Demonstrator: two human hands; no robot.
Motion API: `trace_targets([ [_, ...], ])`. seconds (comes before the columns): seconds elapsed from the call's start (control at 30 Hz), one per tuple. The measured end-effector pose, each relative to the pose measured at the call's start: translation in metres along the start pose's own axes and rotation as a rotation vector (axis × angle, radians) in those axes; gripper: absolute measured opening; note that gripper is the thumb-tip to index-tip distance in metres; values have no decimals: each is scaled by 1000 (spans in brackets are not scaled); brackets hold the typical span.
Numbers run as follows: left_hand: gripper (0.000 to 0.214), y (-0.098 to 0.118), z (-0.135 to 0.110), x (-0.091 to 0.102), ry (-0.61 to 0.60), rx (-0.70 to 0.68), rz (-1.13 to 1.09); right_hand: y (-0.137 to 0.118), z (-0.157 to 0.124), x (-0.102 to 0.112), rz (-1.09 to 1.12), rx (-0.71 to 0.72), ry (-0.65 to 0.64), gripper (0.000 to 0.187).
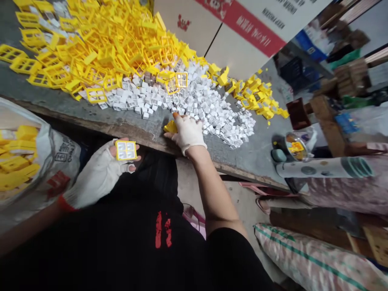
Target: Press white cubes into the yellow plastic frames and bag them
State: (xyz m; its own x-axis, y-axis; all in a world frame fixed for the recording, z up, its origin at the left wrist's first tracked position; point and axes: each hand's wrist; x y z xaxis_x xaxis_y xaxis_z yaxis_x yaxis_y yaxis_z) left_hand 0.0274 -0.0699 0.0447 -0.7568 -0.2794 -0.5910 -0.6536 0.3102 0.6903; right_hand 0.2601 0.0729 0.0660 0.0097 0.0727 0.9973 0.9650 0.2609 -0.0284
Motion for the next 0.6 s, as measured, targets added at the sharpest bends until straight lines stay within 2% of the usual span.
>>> trace_targets([
  [0.07, 43, -2, 0, 2, -12, -6, -20, -7, -7, 1, 23, 62, -3, 63],
  [0.13, 37, -4, 1, 3, -47, -4, -37, -13, -22, 1, 159, 214, 69, 59],
  [0.23, 32, -5, 0, 4, -111, 21, -47, -19, -47, 5, 425, 469, 178, 66],
  [0.3, 32, -5, -1, 2, -129, 37, -50, -23, -58, 9, 525, 584, 184, 67],
  [0.4, 31, -5, -4, -2, -119, 47, -36, -30, -62, 13, 542, 650, 135, 66],
  [0.6, 29, -4, -4, -6, -106, 60, 10, -30, -58, 10, 498, 651, 89, 66],
])
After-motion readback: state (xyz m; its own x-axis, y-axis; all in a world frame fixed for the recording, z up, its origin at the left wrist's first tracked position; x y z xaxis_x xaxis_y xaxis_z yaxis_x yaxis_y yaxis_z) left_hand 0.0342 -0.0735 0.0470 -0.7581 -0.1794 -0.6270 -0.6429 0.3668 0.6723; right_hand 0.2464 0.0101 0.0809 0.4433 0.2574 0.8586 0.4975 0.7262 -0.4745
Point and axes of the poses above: each hand's wrist, its own z-axis towards the middle knuckle, its own x-axis out of the back of the hand, y = z × x, and after that the axes turned 1 degree about x, right-handed
